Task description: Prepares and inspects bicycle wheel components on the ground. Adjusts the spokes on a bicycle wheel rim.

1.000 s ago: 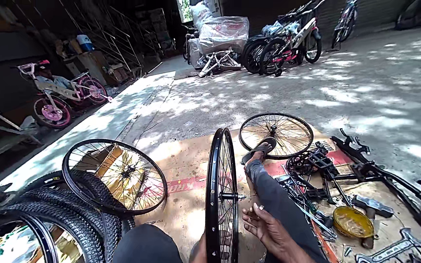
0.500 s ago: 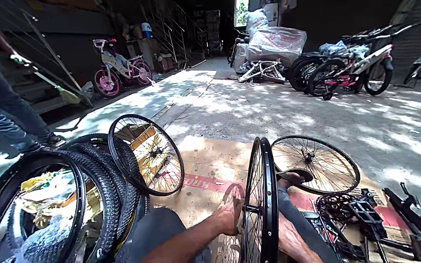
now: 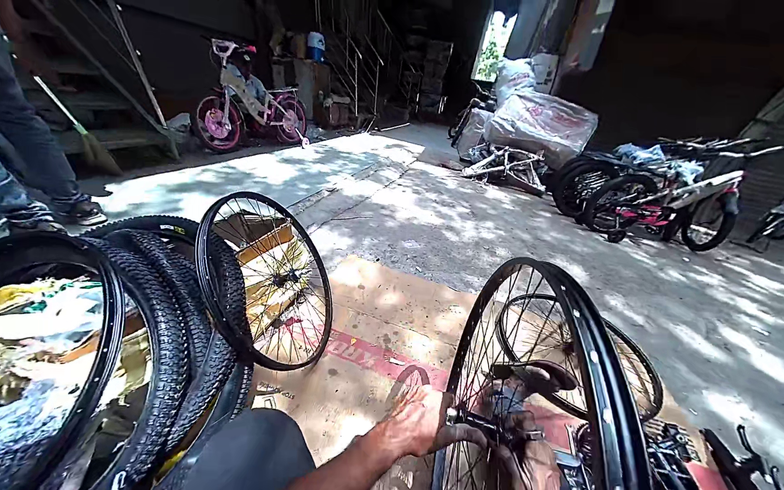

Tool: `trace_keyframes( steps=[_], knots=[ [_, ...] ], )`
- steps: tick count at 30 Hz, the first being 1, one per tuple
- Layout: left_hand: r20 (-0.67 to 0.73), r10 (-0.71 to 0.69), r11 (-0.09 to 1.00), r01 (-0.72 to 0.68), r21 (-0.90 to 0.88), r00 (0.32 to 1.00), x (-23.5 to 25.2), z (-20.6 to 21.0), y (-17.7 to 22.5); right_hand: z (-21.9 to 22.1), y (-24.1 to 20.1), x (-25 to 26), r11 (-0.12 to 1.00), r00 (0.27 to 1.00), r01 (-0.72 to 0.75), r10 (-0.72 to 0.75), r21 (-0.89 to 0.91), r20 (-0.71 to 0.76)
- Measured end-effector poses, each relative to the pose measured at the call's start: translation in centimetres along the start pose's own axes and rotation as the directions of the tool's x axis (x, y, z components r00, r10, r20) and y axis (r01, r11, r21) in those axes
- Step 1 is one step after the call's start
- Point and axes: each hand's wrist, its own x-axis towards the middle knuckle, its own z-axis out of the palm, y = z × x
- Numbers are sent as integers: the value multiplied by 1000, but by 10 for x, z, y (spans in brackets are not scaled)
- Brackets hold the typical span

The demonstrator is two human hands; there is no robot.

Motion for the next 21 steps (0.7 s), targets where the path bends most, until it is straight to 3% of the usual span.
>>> trace_keyframes(
  steps=[2, 4, 6, 9, 13, 21],
  knots=[
    [9, -135, 981, 135, -139, 991, 3, 0, 2, -5, -27, 13, 985, 983, -170, 167, 31, 76],
    [160, -306, 899, 340, -277, 939, 7, -3, 2, -6, -21, 25, 869, 839, -488, 438, 87, 323],
    [237, -407, 813, 468, -346, 882, 9, 7, -3, 7, -3, 29, 788, 735, -608, 513, 96, 443],
    [234, -484, 771, 537, -342, 843, 14, 16, -5, 17, 4, 27, 796, 763, -592, 503, 126, 405],
    [171, -462, 823, 492, -284, 870, 15, 11, 2, 19, -1, 24, 770, 791, -600, 531, 216, 304],
    [116, -430, 858, 445, -257, 895, 14, 10, 3, 16, 2, 23, 827, 803, -556, 506, 87, 315]
  ],
)
